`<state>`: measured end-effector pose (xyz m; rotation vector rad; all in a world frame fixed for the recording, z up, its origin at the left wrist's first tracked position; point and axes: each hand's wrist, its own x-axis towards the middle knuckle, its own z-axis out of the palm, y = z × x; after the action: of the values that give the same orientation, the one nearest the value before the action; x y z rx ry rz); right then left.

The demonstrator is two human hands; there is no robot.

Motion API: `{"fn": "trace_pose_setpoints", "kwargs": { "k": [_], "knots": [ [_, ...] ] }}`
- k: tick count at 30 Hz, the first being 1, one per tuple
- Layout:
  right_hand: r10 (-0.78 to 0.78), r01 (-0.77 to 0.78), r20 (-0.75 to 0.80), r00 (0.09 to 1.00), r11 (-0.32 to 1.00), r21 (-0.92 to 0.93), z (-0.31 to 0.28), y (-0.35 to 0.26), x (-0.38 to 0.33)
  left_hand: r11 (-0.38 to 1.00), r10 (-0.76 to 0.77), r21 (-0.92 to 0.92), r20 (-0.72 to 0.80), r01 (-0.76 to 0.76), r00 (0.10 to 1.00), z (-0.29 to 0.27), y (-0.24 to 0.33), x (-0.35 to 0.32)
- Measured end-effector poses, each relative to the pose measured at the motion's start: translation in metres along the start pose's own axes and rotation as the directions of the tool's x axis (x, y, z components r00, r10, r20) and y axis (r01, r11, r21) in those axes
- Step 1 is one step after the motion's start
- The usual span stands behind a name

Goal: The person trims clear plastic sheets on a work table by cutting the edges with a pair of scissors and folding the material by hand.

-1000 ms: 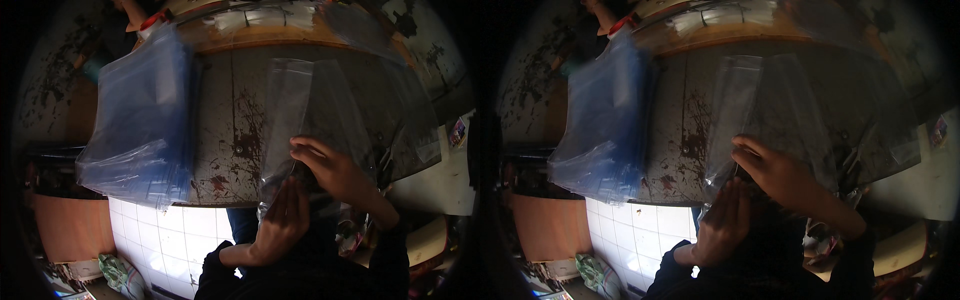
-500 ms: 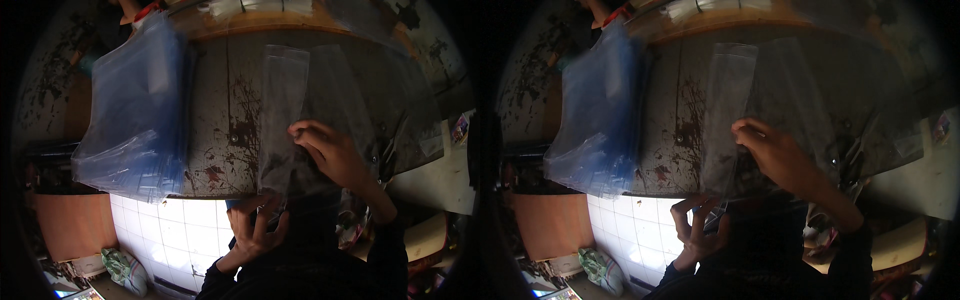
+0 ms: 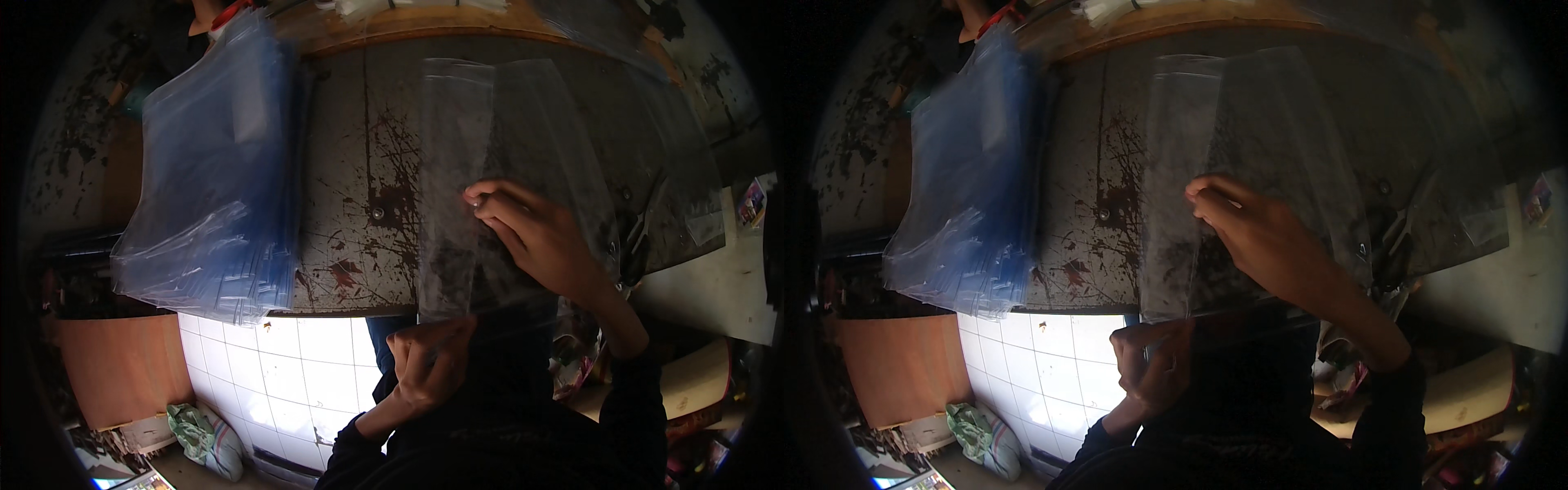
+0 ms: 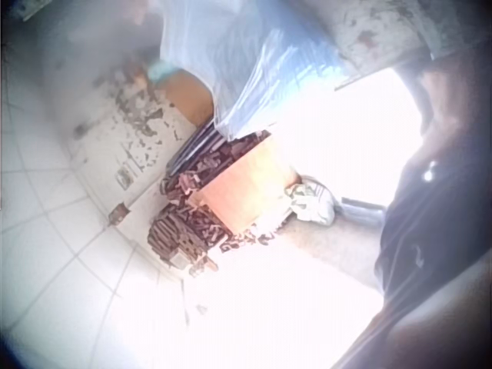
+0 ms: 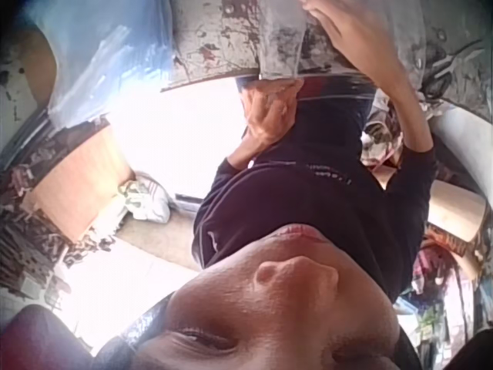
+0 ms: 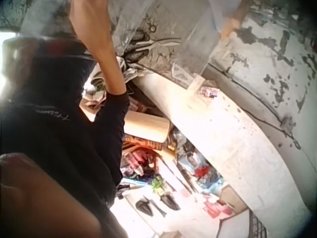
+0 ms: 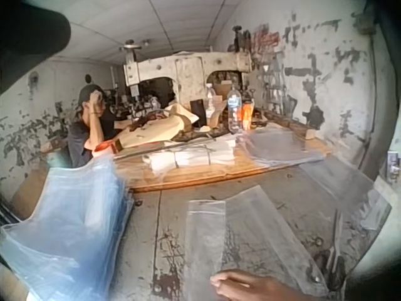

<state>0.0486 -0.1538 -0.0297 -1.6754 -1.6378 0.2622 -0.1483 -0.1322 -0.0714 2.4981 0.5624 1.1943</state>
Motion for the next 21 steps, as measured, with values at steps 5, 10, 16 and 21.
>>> {"fn": "trace_pose_setpoints", "kwargs": {
  "k": [5, 10, 16, 21],
  "knots": [
    [0.106, -0.096, -0.036, 0.994, 0.972, 0.216, 0.004, 0.003, 0.002, 0.999, 0.046, 0.002, 0.074, -0.046, 0.996, -0.003, 0.0, -0.002],
    [0.304, -0.264, 0.022, 0.952, 0.788, 0.557, 0.001, -0.003, 0.0, 0.992, 0.116, 0.037, 0.089, -0.119, 0.989, -0.011, 0.003, -0.002],
    [0.315, -0.309, 0.103, 0.944, 0.725, 0.616, 0.004, 0.008, 0.001, 0.993, 0.111, -0.063, 0.212, -0.1, 0.971, -0.017, 0.004, 0.003],
    [0.383, -0.412, 0.204, 0.901, 0.607, 0.679, 0.001, 0.009, 0.006, 0.99, 0.131, -0.074, 0.217, -0.118, 0.967, -0.014, 0.002, 0.0]
  ]
}}
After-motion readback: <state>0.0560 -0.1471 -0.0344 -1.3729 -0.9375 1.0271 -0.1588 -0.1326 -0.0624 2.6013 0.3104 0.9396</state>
